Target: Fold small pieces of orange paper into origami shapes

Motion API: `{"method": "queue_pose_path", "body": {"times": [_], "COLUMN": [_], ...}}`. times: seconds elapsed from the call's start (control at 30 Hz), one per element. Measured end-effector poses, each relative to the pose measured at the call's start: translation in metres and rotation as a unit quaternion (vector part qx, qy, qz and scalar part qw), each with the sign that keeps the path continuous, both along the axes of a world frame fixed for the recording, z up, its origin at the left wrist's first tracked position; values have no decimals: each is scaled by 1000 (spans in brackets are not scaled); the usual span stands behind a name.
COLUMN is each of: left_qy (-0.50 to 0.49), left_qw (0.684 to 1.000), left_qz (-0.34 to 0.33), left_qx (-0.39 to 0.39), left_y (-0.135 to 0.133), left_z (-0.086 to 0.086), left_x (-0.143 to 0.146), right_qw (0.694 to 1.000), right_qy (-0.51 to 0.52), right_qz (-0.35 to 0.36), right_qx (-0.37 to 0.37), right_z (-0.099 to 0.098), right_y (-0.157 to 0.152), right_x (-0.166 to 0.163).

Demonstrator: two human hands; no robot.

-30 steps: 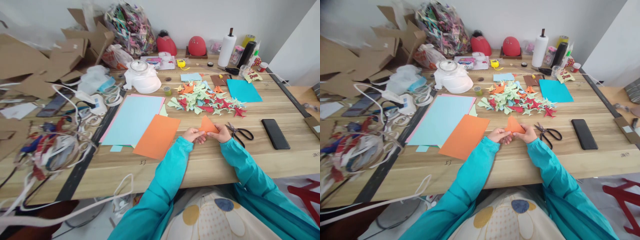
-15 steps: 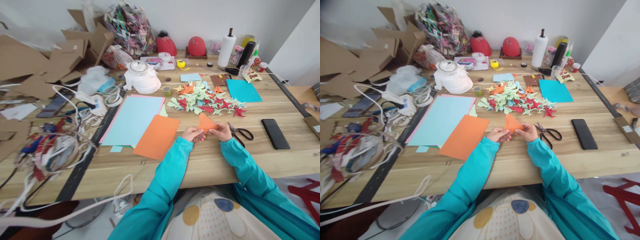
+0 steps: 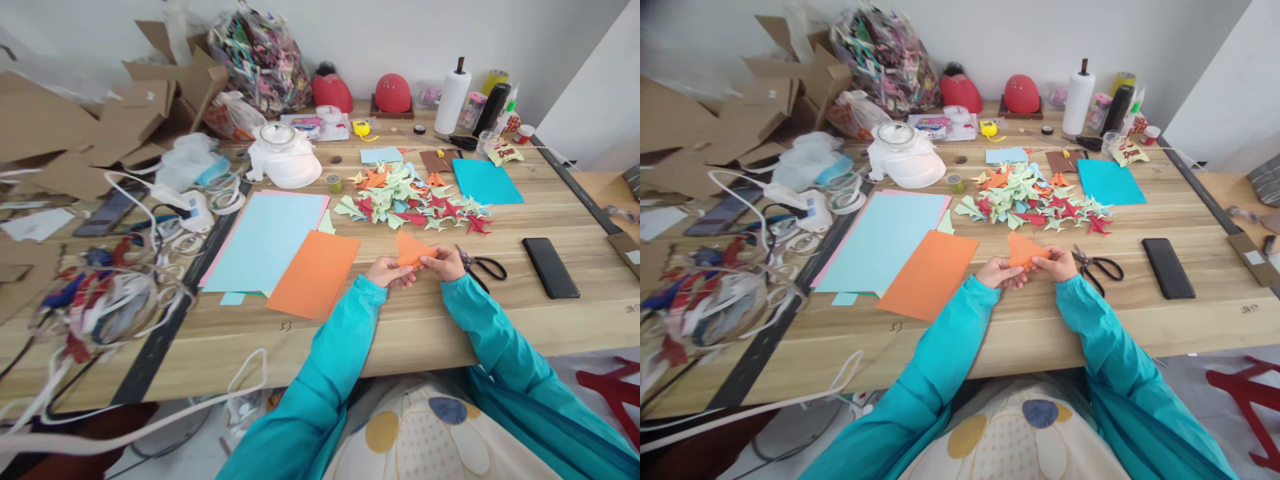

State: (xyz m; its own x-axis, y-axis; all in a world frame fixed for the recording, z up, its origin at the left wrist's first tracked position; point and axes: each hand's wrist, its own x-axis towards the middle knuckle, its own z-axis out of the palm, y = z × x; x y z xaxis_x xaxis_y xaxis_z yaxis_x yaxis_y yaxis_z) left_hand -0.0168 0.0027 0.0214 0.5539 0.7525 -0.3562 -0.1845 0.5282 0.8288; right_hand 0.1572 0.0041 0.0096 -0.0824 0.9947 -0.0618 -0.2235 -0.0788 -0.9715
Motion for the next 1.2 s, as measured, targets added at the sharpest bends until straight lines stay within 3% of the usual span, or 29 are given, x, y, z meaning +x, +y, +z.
{"method": "queue_pose_path", "body": {"times": [0.23,0.47,0.63,1.2], "left_qy": [8,4,5,74], "left_qw": [999,1000,998,980], "left_qz": [-25,18,59,23], "left_qx": [34,17,31,181], "left_y": [-1,0,1,1], "left_z": [-1,1,-4,-15], "left_x": [-4,-3,1,7], "right_qw": [999,1000,998,994], "right_qy": [-20,11,14,-85], "right_qz": [36,24,64,62], "right_qx": [28,-7,-12,42], "right_z": [-4,2,1,-1], "right_y": [-1,-1,-3,-8], "right_x": [2,-1,-4,-9]}}
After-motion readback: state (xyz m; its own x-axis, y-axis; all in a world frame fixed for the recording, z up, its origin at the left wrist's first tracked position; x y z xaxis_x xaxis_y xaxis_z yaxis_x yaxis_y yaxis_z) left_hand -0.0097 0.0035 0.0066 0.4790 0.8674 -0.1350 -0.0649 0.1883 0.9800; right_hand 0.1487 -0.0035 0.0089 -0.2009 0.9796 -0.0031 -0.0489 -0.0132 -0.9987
